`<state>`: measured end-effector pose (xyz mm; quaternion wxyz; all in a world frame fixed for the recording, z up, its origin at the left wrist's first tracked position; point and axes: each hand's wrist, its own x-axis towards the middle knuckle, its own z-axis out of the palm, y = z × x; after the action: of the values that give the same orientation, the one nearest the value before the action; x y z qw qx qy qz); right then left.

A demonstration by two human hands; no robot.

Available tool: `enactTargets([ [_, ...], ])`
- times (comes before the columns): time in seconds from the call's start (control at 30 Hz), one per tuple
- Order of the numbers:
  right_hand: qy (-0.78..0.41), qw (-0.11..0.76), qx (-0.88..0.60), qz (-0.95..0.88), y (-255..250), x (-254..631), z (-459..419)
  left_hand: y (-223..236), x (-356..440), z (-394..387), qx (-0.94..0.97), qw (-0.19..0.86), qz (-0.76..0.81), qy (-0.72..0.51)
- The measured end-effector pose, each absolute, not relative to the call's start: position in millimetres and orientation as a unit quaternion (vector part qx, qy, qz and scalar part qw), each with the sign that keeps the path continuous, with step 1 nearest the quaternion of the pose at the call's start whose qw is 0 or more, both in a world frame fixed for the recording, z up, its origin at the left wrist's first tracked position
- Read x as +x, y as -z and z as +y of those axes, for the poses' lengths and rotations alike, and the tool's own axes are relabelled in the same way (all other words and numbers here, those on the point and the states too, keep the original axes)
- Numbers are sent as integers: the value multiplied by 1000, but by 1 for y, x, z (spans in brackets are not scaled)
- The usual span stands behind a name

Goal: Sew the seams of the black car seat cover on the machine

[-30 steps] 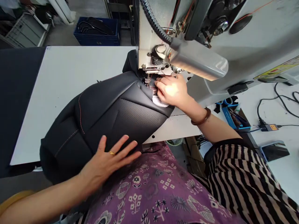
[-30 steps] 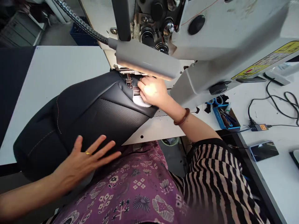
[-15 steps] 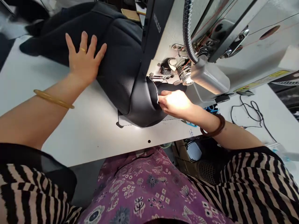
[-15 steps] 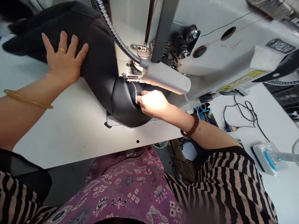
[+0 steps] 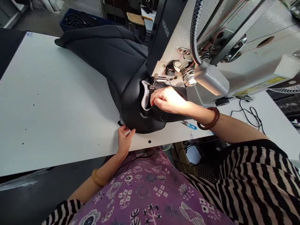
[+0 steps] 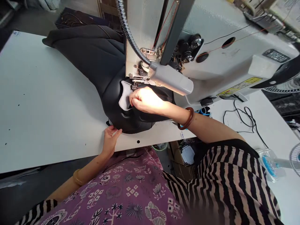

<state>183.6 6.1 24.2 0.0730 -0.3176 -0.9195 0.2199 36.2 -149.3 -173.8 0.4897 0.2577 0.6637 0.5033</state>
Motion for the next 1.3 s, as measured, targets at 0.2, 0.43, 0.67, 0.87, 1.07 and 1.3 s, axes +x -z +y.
enactTargets([
  [0.2, -224, 103, -207, -947, -15, 205, 25, 160, 20, -121, 150, 636, 559, -511],
  [0.43, -258, 156, -187, -935, 4, 197, 19, 145, 22, -160, 41, 779, 490, -388],
  [0.67, -215, 105, -249, -938, -3, 196, 18, 150, 63, -130, -3, 730, 490, -477],
  [0.87, -185, 81, -306, -930, -2, 199, 10, 88, -61, -147, 113, 513, 569, -633],
  [1.07, -99, 93, -364, -922, 17, 178, -13, 50, -149, -96, 509, 220, 774, -306],
  [1.3, 14, 118, -268, -956, 31, 162, -18, 23, -89, -51, 865, -12, 469, -179],
])
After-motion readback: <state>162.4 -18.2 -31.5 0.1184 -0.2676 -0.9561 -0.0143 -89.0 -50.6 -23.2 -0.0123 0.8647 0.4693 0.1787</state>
